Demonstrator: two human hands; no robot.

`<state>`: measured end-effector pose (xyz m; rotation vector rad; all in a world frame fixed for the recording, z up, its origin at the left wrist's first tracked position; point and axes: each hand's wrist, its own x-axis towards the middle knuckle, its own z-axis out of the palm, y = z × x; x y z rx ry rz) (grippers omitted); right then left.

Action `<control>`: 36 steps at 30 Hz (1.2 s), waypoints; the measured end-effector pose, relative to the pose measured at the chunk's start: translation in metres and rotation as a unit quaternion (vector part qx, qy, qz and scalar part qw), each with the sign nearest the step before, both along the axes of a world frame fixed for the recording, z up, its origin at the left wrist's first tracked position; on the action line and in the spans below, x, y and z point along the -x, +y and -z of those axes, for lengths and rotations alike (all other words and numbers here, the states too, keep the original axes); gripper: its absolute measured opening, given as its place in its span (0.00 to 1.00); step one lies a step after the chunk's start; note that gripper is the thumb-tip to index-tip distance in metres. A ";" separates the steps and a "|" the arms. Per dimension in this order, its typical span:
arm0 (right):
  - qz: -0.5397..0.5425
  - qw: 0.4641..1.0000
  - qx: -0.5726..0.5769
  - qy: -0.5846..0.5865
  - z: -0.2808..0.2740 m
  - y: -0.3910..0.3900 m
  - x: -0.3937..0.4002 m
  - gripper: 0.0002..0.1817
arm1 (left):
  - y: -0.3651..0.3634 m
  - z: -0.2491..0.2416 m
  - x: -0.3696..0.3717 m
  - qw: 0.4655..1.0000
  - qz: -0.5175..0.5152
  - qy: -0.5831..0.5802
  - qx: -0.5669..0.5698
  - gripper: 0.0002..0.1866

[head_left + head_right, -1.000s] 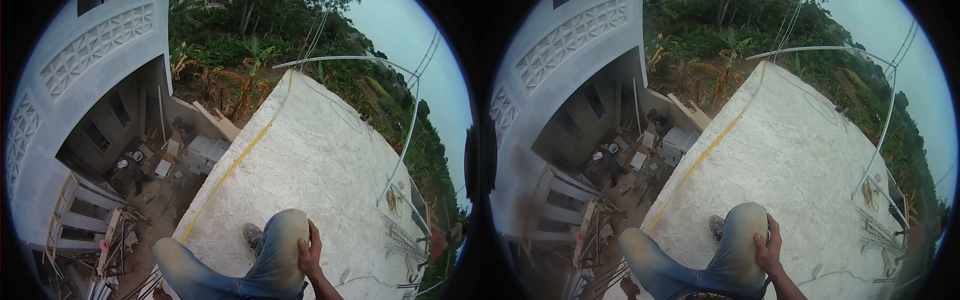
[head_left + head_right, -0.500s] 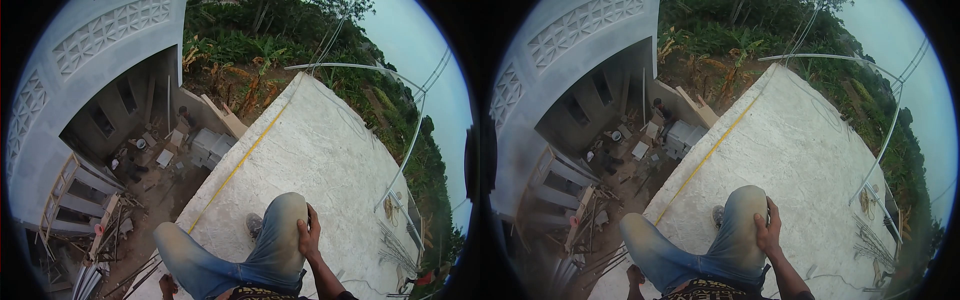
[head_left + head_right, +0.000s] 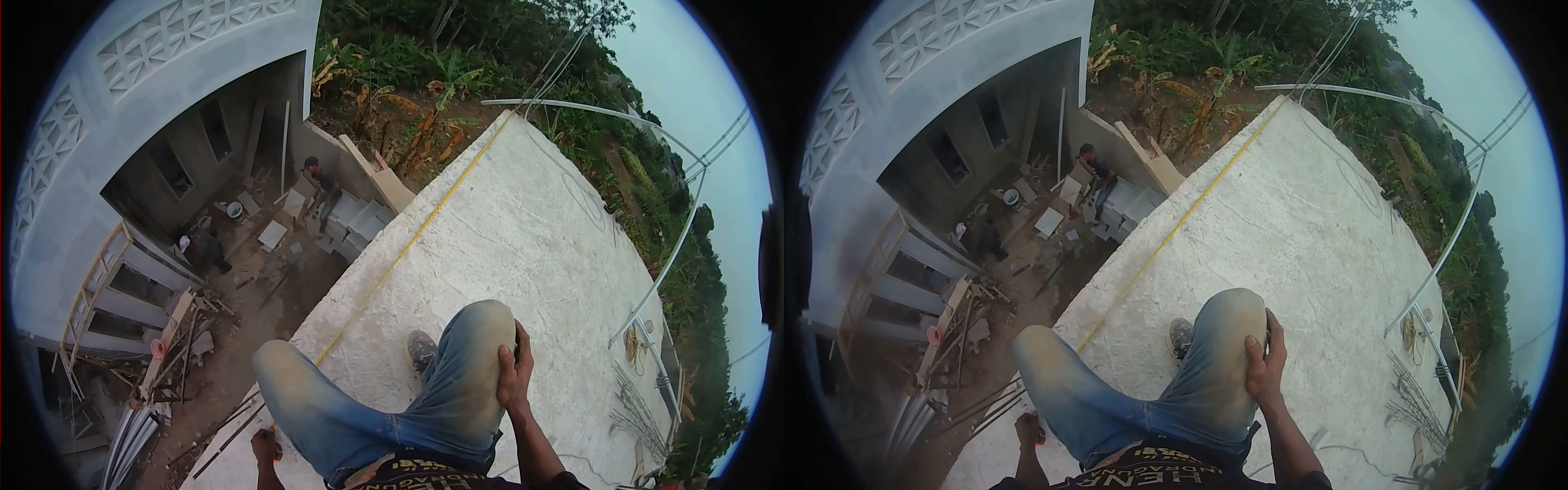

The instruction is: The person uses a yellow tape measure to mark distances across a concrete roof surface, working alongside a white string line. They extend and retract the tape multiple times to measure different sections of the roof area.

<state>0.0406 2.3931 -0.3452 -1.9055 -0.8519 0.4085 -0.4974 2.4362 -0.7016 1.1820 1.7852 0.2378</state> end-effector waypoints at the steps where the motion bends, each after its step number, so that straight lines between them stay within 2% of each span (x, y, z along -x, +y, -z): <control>1: 0.013 1.000 -0.002 -0.015 -0.010 0.002 0.004 0.35 | -0.008 0.003 0.005 1.000 -0.001 0.010 -0.012 0.17; 2: 0.003 1.000 0.010 -0.020 -0.013 0.007 0.009 0.34 | 0.005 -0.043 -0.016 0.998 -0.045 0.004 0.045 0.16; 3: 0.000 1.000 -0.009 -0.022 -0.007 0.007 0.011 0.31 | 0.004 -0.036 -0.012 0.992 -0.086 -0.022 0.092 0.19; 4: -0.016 1.000 -0.021 -0.016 0.001 0.007 0.010 0.28 | 0.016 -0.074 -0.023 0.994 -0.061 -0.010 0.093 0.20; 6: 0.019 1.000 0.007 -0.009 0.000 0.008 0.014 0.31 | 0.014 -0.062 -0.010 0.987 -0.087 0.022 0.134 0.20; 7: 0.021 0.992 0.065 -0.105 0.000 0.007 0.013 0.34 | 0.007 -0.045 0.001 0.995 -0.014 0.067 0.076 0.20; 8: 0.004 0.987 0.068 -0.145 0.003 0.007 0.011 0.37 | 0.003 -0.028 0.010 0.992 0.000 0.093 0.085 0.21; 9: -0.021 0.979 0.062 -0.193 0.022 -0.007 -0.021 0.36 | 0.007 -0.042 0.006 0.995 -0.031 0.051 0.079 0.22; 10: -0.044 0.978 0.066 -0.194 0.025 -0.009 -0.031 0.36 | 0.010 -0.042 0.006 0.992 -0.004 0.088 0.093 0.22; 14: -0.040 0.970 0.084 -0.226 0.033 -0.008 -0.055 0.36 | 0.008 -0.051 0.003 0.994 -0.049 0.074 0.060 0.21; 16: -0.102 0.952 0.098 -0.273 0.041 -0.007 -0.066 0.38 | 0.003 -0.031 0.011 0.996 -0.051 0.061 0.041 0.19; 18: -0.099 0.952 0.098 -0.274 0.044 -0.005 -0.069 0.37 | 0.002 -0.016 0.015 0.988 0.020 0.137 -0.066 0.18; 19: -0.092 0.952 0.103 -0.273 0.042 -0.004 -0.063 0.36 | 0.003 -0.020 0.015 0.988 0.017 0.138 -0.066 0.18; 24: -0.052 0.975 0.077 -0.201 0.028 0.007 -0.041 0.36 | 0.021 -0.033 0.010 0.988 0.002 0.140 0.062 0.19; 26: -0.049 0.980 0.079 -0.178 0.030 0.006 -0.041 0.36 | 0.024 -0.029 0.009 0.985 0.003 0.154 0.074 0.19; 30: -0.070 0.974 0.058 -0.207 0.037 0.003 -0.055 0.37 | 0.027 -0.015 0.005 0.977 -0.019 0.181 0.110 0.18; 35: -0.071 0.972 0.050 -0.220 0.048 -0.010 -0.081 0.36 | 0.033 -0.021 0.002 0.975 -0.026 0.183 0.122 0.19; 36: -0.103 0.958 0.076 -0.256 0.051 -0.016 -0.090 0.41 | 0.034 -0.022 0.003 0.973 -0.017 0.184 0.139 0.20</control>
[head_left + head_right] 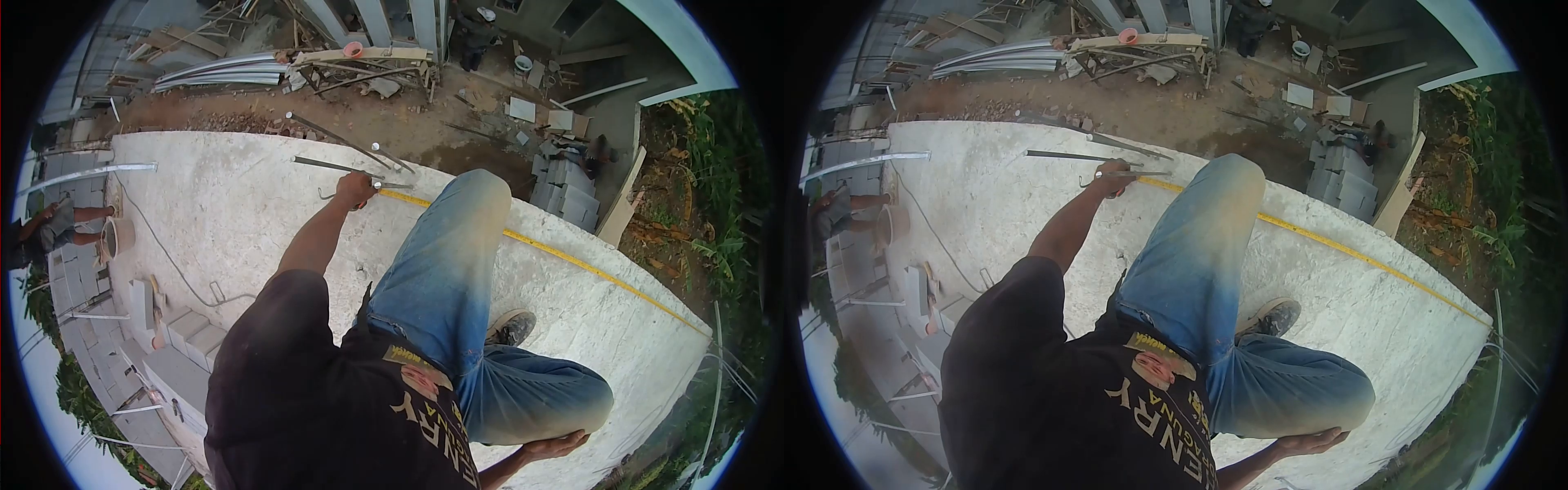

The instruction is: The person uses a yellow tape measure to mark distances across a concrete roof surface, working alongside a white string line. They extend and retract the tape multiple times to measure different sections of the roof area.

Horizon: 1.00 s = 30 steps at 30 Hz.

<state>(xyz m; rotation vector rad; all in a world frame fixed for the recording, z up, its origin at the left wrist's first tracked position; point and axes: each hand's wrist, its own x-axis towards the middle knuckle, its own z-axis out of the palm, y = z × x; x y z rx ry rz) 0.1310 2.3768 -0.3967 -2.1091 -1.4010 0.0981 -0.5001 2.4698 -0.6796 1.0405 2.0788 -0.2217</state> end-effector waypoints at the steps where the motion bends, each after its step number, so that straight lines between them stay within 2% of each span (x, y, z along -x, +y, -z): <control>1: -0.028 0.998 0.031 -0.040 -0.003 0.001 0.004 0.46 | 0.000 0.003 0.001 1.000 -0.001 -0.001 0.001 0.20; 2: -0.029 0.998 0.032 -0.040 -0.005 0.002 0.008 0.46 | 0.000 0.005 0.002 1.000 0.013 0.010 -0.001 0.20; 4: 0.035 0.999 -0.024 0.033 -0.009 0.005 0.021 0.35 | 0.001 0.006 0.002 0.999 0.027 0.020 -0.004 0.21; 7: -0.022 0.999 -0.030 0.011 -0.006 0.002 0.011 0.34 | 0.001 0.006 -0.002 1.000 0.016 0.018 0.009 0.20; 9: -0.021 0.999 -0.034 0.021 -0.003 0.001 0.009 0.35 | -0.001 0.011 -0.001 0.999 0.020 0.018 -0.022 0.19; 11: -0.023 0.998 -0.039 0.035 -0.006 0.010 0.022 0.35 | 0.002 -0.004 -0.004 1.000 0.008 0.007 -0.001 0.19; 13: 0.029 0.992 -0.015 0.119 -0.016 0.022 0.044 0.36 | -0.001 -0.010 -0.015 1.000 -0.004 -0.005 0.019 0.19; 15: 0.003 0.995 -0.020 0.096 -0.007 0.026 0.038 0.36 | -0.007 -0.009 -0.023 0.991 0.014 0.100 -0.093 0.19; 18: -0.041 0.996 -0.027 0.079 0.002 0.042 0.030 0.37 | -0.007 -0.010 -0.029 0.996 -0.012 0.084 -0.042 0.20; 19: -0.045 0.991 -0.008 0.129 0.000 0.050 0.033 0.36 | -0.011 -0.015 -0.033 0.995 0.007 0.096 -0.033 0.19; 21: -0.024 0.976 0.047 0.209 -0.015 0.069 0.044 0.36 | -0.019 -0.037 -0.040 0.995 0.027 0.100 -0.003 0.16; 22: -0.003 0.967 0.085 0.240 -0.026 0.080 0.050 0.35 | -0.028 -0.043 -0.043 0.983 0.130 0.126 0.019 0.13; 25: 0.002 0.954 0.154 0.257 -0.046 0.096 0.050 0.34 | -0.050 -0.087 -0.061 0.989 0.104 0.105 0.001 0.09; 26: 0.000 0.935 0.196 0.296 -0.053 0.100 0.051 0.33 | -0.057 -0.102 -0.066 0.988 0.105 0.109 0.014 0.09; 27: -0.002 0.915 0.235 0.328 -0.065 0.103 0.048 0.33 | -0.064 -0.120 -0.071 0.985 0.123 0.117 0.002 0.09; 30: -0.019 0.894 0.310 0.324 -0.091 0.099 0.040 0.33 | -0.077 -0.181 -0.078 0.980 0.158 0.118 -0.007 0.10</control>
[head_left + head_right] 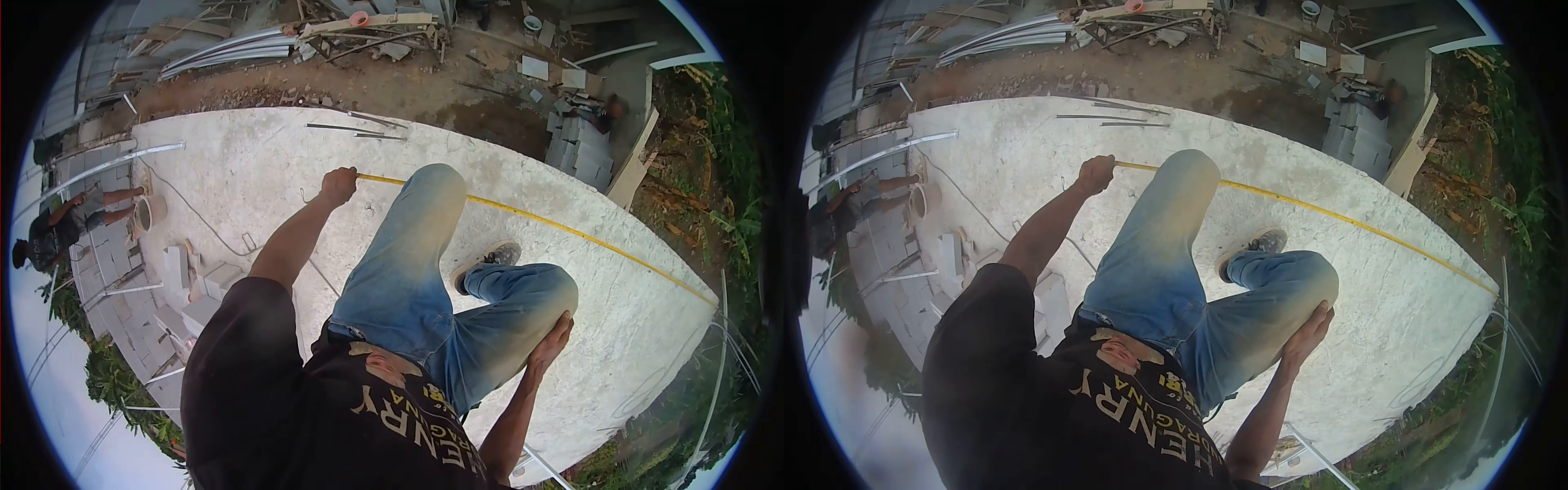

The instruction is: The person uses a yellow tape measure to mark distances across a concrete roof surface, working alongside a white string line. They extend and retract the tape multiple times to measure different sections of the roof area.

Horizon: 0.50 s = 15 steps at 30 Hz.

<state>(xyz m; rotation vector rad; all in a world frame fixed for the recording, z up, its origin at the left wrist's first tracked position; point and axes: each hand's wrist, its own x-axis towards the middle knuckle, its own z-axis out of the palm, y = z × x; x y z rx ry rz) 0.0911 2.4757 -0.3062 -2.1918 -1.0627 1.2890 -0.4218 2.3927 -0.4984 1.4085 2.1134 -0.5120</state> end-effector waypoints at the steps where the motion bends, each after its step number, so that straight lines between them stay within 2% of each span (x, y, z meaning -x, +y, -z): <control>1: -0.019 1.000 0.006 -0.012 -0.008 -0.005 -0.002 0.33 | -0.006 -0.016 0.000 1.000 0.005 -0.014 -0.016 0.11; 2: -0.016 1.000 0.006 -0.013 -0.018 -0.007 0.000 0.33 | 0.001 -0.045 -0.001 1.000 0.008 -0.015 -0.015 0.11; 4: -0.051 0.996 0.066 -0.036 -0.043 -0.019 -0.001 0.33 | 0.007 -0.111 -0.006 0.987 -0.027 -0.098 0.120 0.11; 5: -0.064 0.993 0.077 -0.055 -0.048 -0.028 -0.003 0.32 | 0.012 -0.136 -0.005 0.975 -0.086 -0.138 0.154 0.12; 6: -0.076 0.990 0.088 -0.074 -0.053 -0.038 -0.006 0.32 | 0.010 -0.151 0.001 0.974 -0.086 -0.139 0.156 0.12; 8: -0.125 0.976 0.128 -0.122 -0.080 -0.054 0.002 0.33 | 0.002 -0.183 0.012 0.955 -0.043 -0.258 0.140 0.11; 9: -0.156 0.966 0.148 -0.141 -0.094 -0.061 0.008 0.32 | 0.000 -0.202 0.015 0.955 -0.043 -0.258 0.140 0.11; 11: -0.199 0.948 0.176 -0.178 -0.114 -0.085 0.007 0.31 | 0.011 -0.255 0.010 0.922 -0.059 -0.351 0.153 0.11; 15: -0.200 0.942 0.189 -0.191 -0.142 -0.141 0.005 0.27 | 0.020 -0.335 0.008 0.908 -0.048 -0.379 0.170 0.14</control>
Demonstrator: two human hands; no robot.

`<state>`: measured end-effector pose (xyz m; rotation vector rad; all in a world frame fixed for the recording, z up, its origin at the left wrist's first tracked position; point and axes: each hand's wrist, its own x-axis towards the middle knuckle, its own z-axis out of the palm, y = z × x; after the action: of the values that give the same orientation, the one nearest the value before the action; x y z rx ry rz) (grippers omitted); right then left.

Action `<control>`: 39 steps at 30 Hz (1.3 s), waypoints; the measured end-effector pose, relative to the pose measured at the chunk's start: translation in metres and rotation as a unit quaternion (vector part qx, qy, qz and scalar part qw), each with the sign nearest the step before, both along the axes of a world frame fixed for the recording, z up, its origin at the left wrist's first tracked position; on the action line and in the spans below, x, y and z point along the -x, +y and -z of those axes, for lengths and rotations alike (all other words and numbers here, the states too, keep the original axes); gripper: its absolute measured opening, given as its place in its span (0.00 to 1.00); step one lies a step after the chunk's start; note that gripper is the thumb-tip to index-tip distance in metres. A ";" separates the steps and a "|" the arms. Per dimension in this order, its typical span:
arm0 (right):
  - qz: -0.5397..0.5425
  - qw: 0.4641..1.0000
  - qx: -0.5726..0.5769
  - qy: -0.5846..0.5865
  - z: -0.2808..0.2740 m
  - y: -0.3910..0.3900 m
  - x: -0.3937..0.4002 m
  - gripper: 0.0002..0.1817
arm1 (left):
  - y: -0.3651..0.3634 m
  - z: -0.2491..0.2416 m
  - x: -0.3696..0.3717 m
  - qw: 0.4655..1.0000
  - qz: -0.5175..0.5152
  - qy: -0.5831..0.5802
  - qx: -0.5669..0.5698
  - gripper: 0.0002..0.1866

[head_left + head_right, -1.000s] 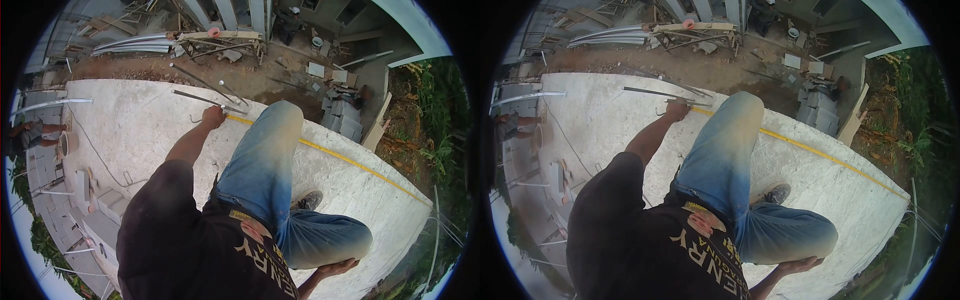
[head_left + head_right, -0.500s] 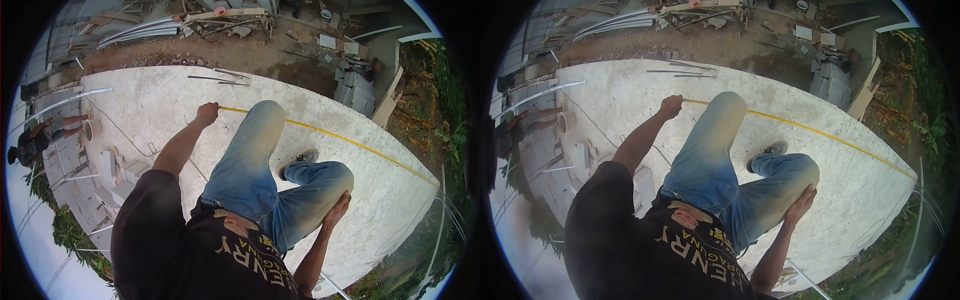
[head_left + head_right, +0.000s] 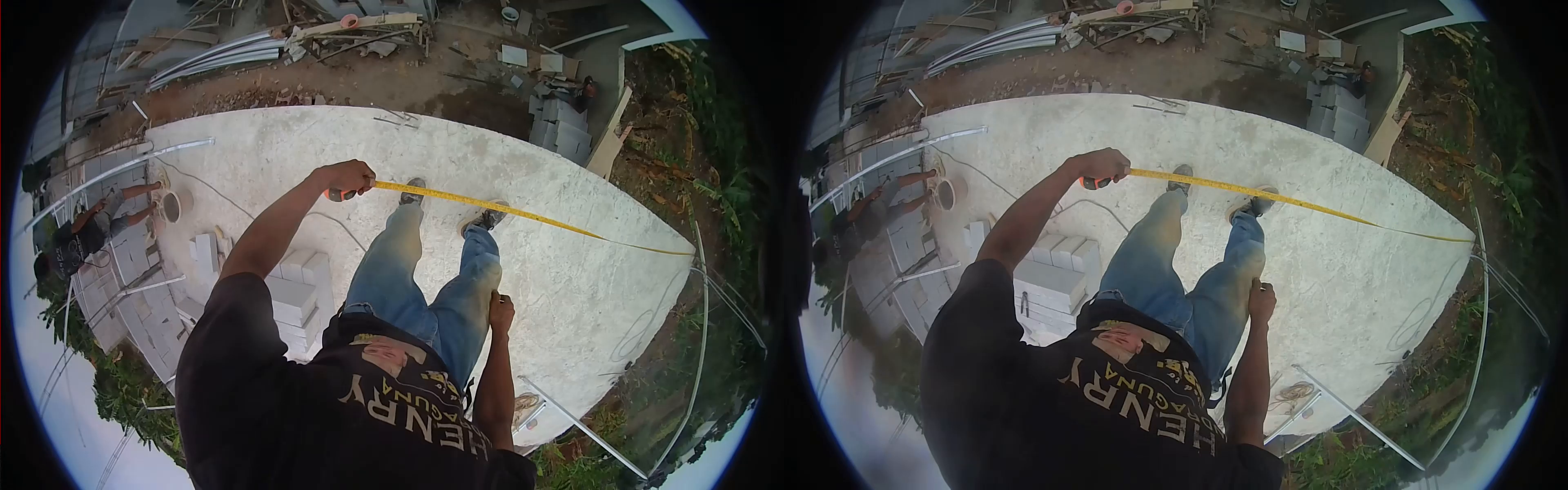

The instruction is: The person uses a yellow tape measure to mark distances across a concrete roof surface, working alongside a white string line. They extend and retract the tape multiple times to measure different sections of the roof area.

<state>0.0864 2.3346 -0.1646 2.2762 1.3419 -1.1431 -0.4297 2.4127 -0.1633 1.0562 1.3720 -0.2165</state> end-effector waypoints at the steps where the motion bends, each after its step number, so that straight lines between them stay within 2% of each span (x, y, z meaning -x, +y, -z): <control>1: 0.005 1.000 -0.007 0.002 -0.004 -0.016 -0.002 0.26 | 0.000 -0.012 0.005 1.000 0.005 -0.005 -0.016 0.13; 2: 0.014 1.000 -0.020 0.017 -0.003 -0.035 -0.010 0.25 | 0.002 -0.024 0.010 0.999 0.014 -0.010 -0.033 0.12; 3: 0.042 0.999 0.003 0.024 -0.003 -0.054 -0.018 0.24 | 0.006 -0.054 0.007 1.000 -0.020 -0.002 0.008 0.14; 4: 0.053 0.995 -0.077 0.030 0.023 -0.096 -0.039 0.22 | 0.004 -0.061 0.008 1.000 -0.012 -0.001 0.016 0.15; 5: 0.092 0.993 -0.060 0.041 0.026 -0.124 -0.047 0.22 | -0.005 -0.037 0.014 1.000 -0.002 0.002 0.022 0.15; 6: 0.109 0.992 -0.053 0.020 0.022 -0.150 -0.049 0.20 | -0.004 -0.050 0.004 0.999 -0.023 0.000 0.031 0.15; 7: 0.127 0.991 -0.033 0.006 0.016 -0.172 -0.047 0.21 | -0.003 -0.045 -0.006 0.999 0.035 0.013 -0.004 0.15; 8: 0.032 0.999 0.024 -0.021 0.006 -0.187 -0.046 0.23 | 0.003 -0.063 -0.021 0.999 0.011 -0.005 0.029 0.14; 9: 0.088 0.996 0.016 -0.018 -0.004 -0.208 -0.038 0.25 | 0.001 -0.068 -0.033 0.998 -0.005 -0.048 -0.032 0.14; 10: 0.008 0.999 -0.038 -0.008 -0.012 -0.231 -0.035 0.23 | -0.001 -0.065 -0.043 0.995 -0.013 -0.057 -0.079 0.14; 11: 0.181 0.983 0.007 0.000 -0.024 -0.244 -0.021 0.22 | -0.005 -0.055 -0.053 0.990 -0.017 -0.066 -0.120 0.14; 12: 0.341 0.938 0.051 0.020 -0.035 -0.254 -0.011 0.21 | -0.007 -0.046 -0.059 0.992 -0.021 -0.078 -0.093 0.14; 13: 0.360 0.930 0.068 0.018 -0.039 -0.269 -0.002 0.19 | -0.006 -0.050 -0.070 0.995 0.008 -0.069 -0.073 0.14; 14: 0.450 0.892 0.045 0.025 -0.036 -0.290 0.010 0.20 | -0.005 -0.049 -0.079 0.998 0.017 -0.055 -0.036 0.15; 15: 0.452 0.891 0.036 0.030 -0.062 -0.289 0.025 0.20 | -0.004 -0.039 -0.083 0.996 0.059 -0.055 -0.026 0.15; 16: 0.412 0.909 0.028 0.061 -0.027 -0.328 0.027 0.19 | -0.001 -0.024 -0.087 0.995 0.036 -0.096 0.006 0.15; 17: 0.439 0.896 0.014 0.065 -0.024 -0.332 0.041 0.19 | 0.003 -0.021 -0.094 0.989 0.019 -0.145 0.008 0.15; 19: 0.632 0.769 0.054 0.082 -0.025 -0.348 0.072 0.21 | 0.013 -0.018 -0.111 0.989 0.031 -0.138 0.035 0.15; 21: 0.646 0.754 0.059 0.101 -0.010 -0.360 0.087 0.20 | 0.026 -0.023 -0.137 0.977 0.019 -0.170 0.130 0.14; 23: 0.577 0.807 0.027 0.128 0.023 -0.381 0.102 0.21 | 0.035 -0.042 -0.178 0.975 0.033 -0.143 0.167 0.13; 25: 0.599 0.794 0.028 0.103 0.034 -0.378 0.095 0.18 | 0.042 -0.042 -0.223 0.958 0.040 -0.203 0.197 0.14; 26: 0.495 0.867 -0.027 0.052 0.063 -0.393 0.088 0.17 | 0.038 -0.054 -0.251 0.943 -0.008 -0.266 0.201 0.14; 27: 0.380 0.922 -0.081 -0.002 0.079 -0.404 0.084 0.16 | 0.033 -0.061 -0.282 0.944 0.002 -0.262 0.202 0.14; 28: 0.455 0.888 -0.064 0.000 0.039 -0.375 0.066 0.16 | 0.028 -0.066 -0.312 0.942 -0.016 -0.279 0.184 0.14; 29: 0.489 0.866 -0.103 0.005 0.035 -0.363 0.045 0.16 | 0.021 -0.071 -0.334 0.941 -0.035 -0.293 0.168 0.14; 30: 0.522 0.841 -0.141 0.009 0.036 -0.363 0.036 0.16 | 0.014 -0.066 -0.353 0.943 -0.032 -0.250 0.215 0.14; 31: 0.533 0.832 -0.151 0.031 0.061 -0.364 0.016 0.18 | 0.010 -0.058 -0.378 0.942 -0.029 -0.213 0.256 0.14; 32: 0.700 0.694 -0.120 0.116 0.077 -0.354 -0.007 0.24 | 0.001 -0.054 -0.400 0.937 -0.017 -0.214 0.275 0.14; 33: 0.708 0.678 -0.128 0.153 0.039 -0.328 -0.030 0.28 | -0.007 -0.054 -0.422 0.938 0.003 -0.207 0.278 0.14; 34: 0.712 0.663 -0.133 0.189 -0.024 -0.289 -0.053 0.31 | -0.016 -0.049 -0.443 0.923 -0.010 -0.216 0.319 0.14; 35: 0.689 0.665 -0.157 0.242 -0.040 -0.265 -0.069 0.37 | -0.024 -0.044 -0.462 0.905 -0.025 -0.225 0.360 0.15; 37: 0.659 0.624 -0.213 0.363 -0.097 -0.210 -0.094 0.47 | -0.042 -0.045 -0.503 0.905 -0.013 -0.230 0.359 0.14; 39: 0.634 0.604 -0.180 0.449 -0.126 -0.167 -0.113 0.50 | -0.064 -0.049 -0.538 0.902 0.000 -0.243 0.356 0.14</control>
<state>0.1991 2.1680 -0.0382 3.0355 -0.4348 -2.9186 0.1088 2.3484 -0.1142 0.4407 0.7328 -0.3885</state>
